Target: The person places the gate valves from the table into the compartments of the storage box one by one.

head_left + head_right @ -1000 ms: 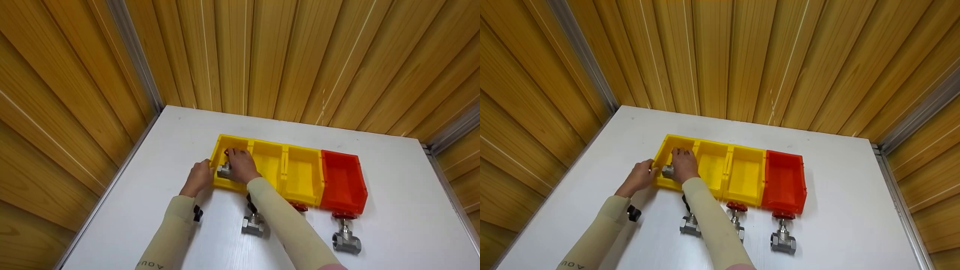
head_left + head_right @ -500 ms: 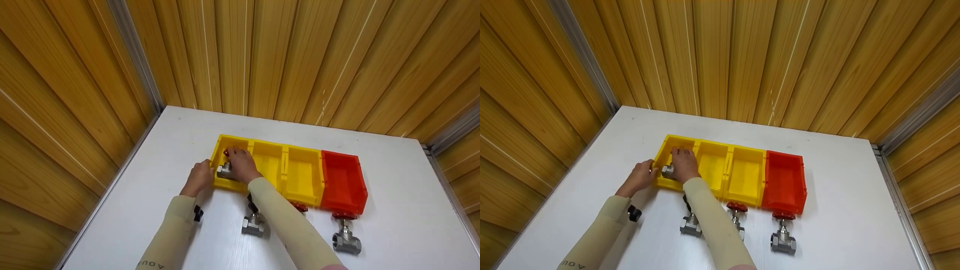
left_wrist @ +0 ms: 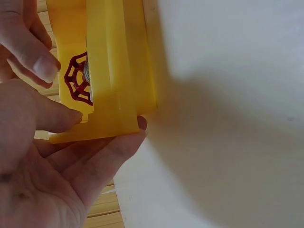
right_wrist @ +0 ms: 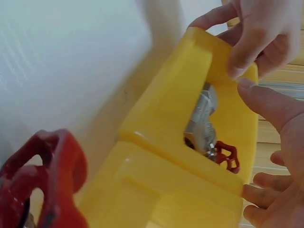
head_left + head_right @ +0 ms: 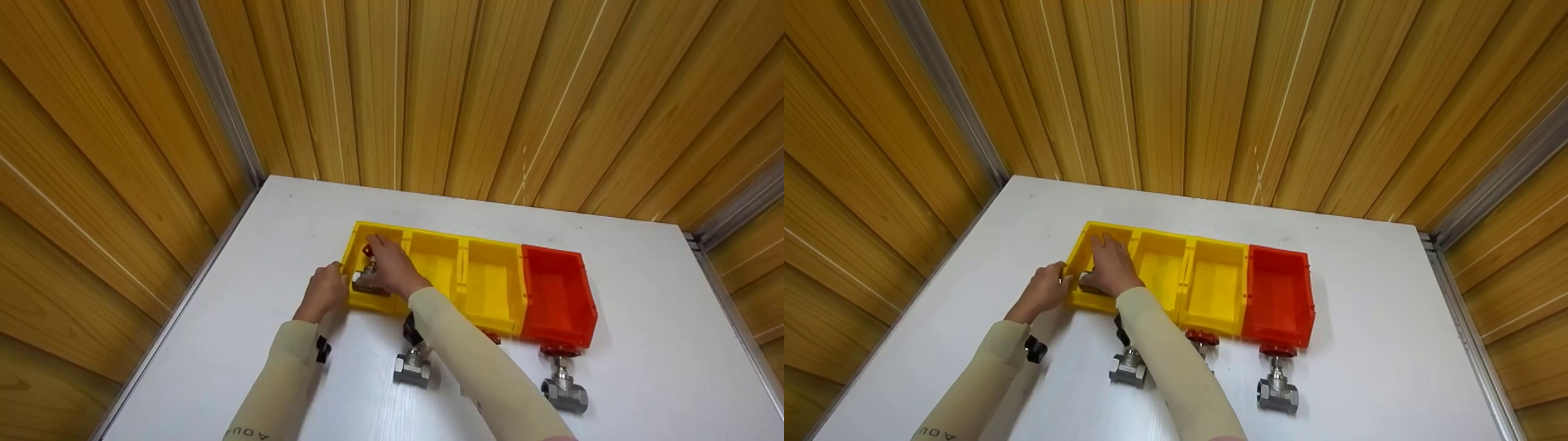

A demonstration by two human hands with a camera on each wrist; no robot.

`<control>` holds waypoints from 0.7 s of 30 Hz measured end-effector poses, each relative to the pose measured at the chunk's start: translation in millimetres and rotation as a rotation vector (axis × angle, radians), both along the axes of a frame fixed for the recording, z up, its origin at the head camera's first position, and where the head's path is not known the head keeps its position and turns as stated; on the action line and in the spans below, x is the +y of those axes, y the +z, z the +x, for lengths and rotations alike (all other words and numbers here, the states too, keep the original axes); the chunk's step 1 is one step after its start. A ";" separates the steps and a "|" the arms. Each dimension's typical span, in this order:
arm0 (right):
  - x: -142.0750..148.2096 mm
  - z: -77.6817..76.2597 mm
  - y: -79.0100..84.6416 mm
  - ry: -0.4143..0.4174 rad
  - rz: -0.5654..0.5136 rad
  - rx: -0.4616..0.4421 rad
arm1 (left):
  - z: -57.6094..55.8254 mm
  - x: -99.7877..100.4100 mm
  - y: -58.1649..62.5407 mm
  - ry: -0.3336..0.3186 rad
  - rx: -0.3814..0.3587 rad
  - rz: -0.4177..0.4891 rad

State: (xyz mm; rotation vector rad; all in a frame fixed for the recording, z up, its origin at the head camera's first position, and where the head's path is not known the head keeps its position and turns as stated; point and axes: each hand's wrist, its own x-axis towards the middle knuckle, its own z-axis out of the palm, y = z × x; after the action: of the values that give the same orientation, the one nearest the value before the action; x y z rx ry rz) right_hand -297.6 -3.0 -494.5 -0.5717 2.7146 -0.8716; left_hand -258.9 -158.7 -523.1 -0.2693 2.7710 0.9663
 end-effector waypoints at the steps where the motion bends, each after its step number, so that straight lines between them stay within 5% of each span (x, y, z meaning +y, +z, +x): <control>1: 0.5 0.7 1.4 -0.003 -0.001 -0.002 | -0.4 0.3 0.2 0.005 -0.008 0.004; 9: 6.1 6.7 8.3 -0.021 -0.028 -0.010 | -0.6 2.0 2.6 0.030 -0.043 0.015; 21: 21.1 22.4 23.3 -0.026 -0.022 -0.007 | 2.0 1.5 0.9 -0.006 0.042 -0.005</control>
State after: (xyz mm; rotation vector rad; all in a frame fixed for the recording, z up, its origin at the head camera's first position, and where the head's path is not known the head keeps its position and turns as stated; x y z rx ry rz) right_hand -275.1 18.1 -471.2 -0.5371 2.7151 -0.9096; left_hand -256.9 -157.2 -522.1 -0.2443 2.8104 0.9750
